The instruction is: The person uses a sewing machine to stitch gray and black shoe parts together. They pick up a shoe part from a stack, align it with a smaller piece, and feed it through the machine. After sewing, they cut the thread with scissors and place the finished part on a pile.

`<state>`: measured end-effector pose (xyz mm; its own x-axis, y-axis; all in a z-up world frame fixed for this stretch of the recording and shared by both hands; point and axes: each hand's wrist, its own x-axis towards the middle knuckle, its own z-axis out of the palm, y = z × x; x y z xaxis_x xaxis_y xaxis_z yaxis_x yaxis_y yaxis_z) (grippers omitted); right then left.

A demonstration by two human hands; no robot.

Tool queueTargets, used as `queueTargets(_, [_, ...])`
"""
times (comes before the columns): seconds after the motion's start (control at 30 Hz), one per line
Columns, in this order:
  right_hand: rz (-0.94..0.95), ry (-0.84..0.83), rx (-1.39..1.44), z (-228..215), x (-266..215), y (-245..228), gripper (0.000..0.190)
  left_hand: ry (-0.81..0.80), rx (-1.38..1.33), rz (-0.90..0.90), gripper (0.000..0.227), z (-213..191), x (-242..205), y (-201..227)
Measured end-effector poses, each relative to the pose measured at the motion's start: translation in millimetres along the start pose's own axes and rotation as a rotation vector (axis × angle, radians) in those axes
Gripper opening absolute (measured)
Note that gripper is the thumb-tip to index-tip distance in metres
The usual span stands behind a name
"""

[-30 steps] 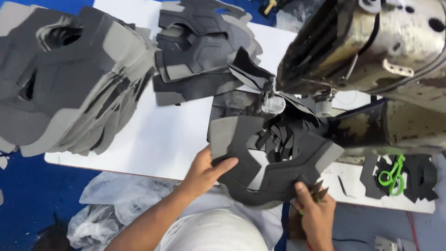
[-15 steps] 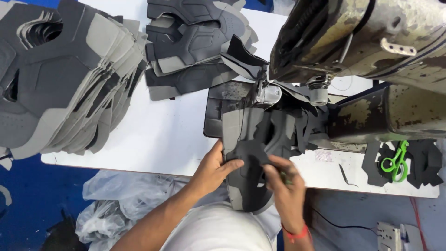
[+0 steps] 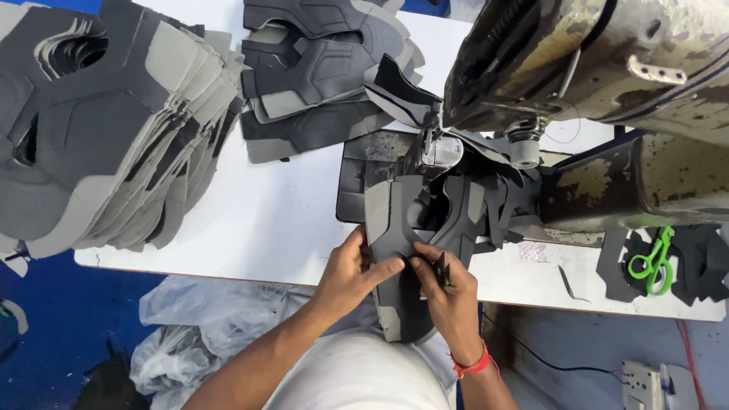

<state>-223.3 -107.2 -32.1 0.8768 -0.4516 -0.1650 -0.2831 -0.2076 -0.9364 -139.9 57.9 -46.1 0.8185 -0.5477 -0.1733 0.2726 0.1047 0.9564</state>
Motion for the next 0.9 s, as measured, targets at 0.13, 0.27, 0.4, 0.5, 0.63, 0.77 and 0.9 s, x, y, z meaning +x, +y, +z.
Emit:
queueTargets(0.13, [-0.046, 0.0, -0.043, -1, 1, -2, 0.024, 0.108, 0.049, -0.003, 0.039, -2, 4, -15])
queueTargets(0.27, [0.022, 0.119, 0.089, -9, 6, 5, 0.019, 0.076, -0.09, 0.006, 0.029, -14, 8, -20])
queueTargets(0.4, [0.179, 0.043, 0.264, -19, 11, 6, 0.026, 0.104, -0.12, -0.032, 0.027, -20, 8, -29])
queueTargets(0.5, [0.251, -0.109, 0.317, -21, 8, 21, 0.031, 0.192, -0.101, -0.049, 0.024, -19, 8, -33])
queueTargets(0.63, [0.24, -0.154, 0.339, -22, 6, 20, 0.044, 0.245, -0.094, -0.047, 0.021, -16, 8, -32])
queueTargets(0.77, [0.282, -0.134, 0.371, -22, 5, 18, 0.048, 0.248, -0.112, -0.026, 0.019, -12, 9, -30])
queueTargets(0.9, [0.256, -0.127, 0.358, -22, 5, 20, 0.045, 0.256, -0.105, -0.016, 0.019, -8, 9, -26])
